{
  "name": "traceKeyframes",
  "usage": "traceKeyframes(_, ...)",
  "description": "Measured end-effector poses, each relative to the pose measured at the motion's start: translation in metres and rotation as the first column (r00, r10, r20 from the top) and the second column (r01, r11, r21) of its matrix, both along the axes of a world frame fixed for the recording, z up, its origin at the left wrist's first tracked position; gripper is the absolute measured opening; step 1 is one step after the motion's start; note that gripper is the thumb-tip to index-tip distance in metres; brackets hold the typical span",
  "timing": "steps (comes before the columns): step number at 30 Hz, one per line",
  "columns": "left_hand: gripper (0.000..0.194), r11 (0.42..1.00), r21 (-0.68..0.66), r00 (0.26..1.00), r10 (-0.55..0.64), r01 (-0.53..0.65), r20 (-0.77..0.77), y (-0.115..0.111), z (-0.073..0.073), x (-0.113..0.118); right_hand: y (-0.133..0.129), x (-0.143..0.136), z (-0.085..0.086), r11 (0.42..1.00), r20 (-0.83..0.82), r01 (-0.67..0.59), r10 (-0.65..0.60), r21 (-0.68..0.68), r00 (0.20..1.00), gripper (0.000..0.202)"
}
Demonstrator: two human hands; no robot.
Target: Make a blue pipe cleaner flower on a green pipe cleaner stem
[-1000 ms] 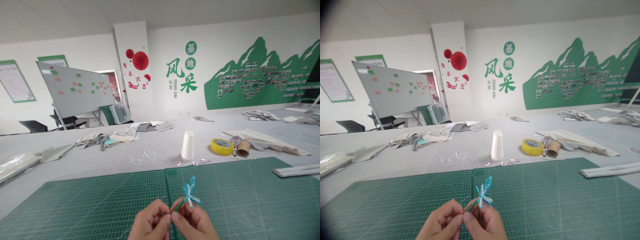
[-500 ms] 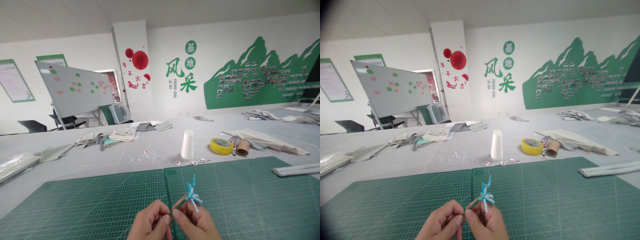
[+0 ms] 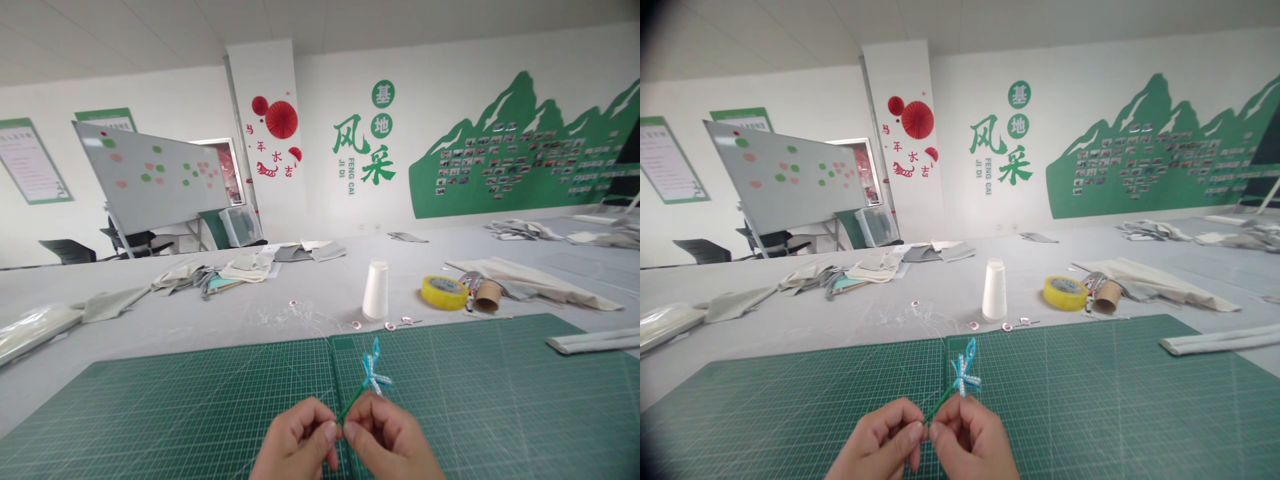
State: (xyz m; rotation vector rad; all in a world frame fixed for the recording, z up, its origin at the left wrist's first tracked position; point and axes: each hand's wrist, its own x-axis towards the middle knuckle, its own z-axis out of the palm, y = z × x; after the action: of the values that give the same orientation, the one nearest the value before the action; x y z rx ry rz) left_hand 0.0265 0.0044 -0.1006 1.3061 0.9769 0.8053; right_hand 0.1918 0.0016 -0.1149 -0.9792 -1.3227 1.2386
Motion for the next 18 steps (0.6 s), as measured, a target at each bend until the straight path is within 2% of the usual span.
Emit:
traceKeyframes(7,0.046,0.991,-0.092,0.994,-0.088,0.094,0.067,0.001,0.008,0.001,0.004,0.002,-0.012,0.999,-0.017,-0.029,0.029,0.023,0.999,0.024)
traceKeyframes(11,0.052,0.983,-0.113,0.987,-0.132,0.143,0.094,0.001,0.010,0.000,0.003,0.003,-0.011,0.995,-0.037,-0.083,0.085,0.051,0.996,0.021)
traceKeyframes(14,0.054,0.979,-0.115,0.983,-0.156,0.167,0.098,0.001,0.011,0.000,0.003,0.004,-0.011,0.991,-0.079,-0.116,0.122,0.069,0.989,0.026)
traceKeyframes(18,0.056,0.976,-0.105,0.980,-0.181,0.190,0.088,0.001,0.011,0.001,0.006,0.004,-0.021,0.992,-0.092,-0.109,0.115,0.068,0.989,0.036)
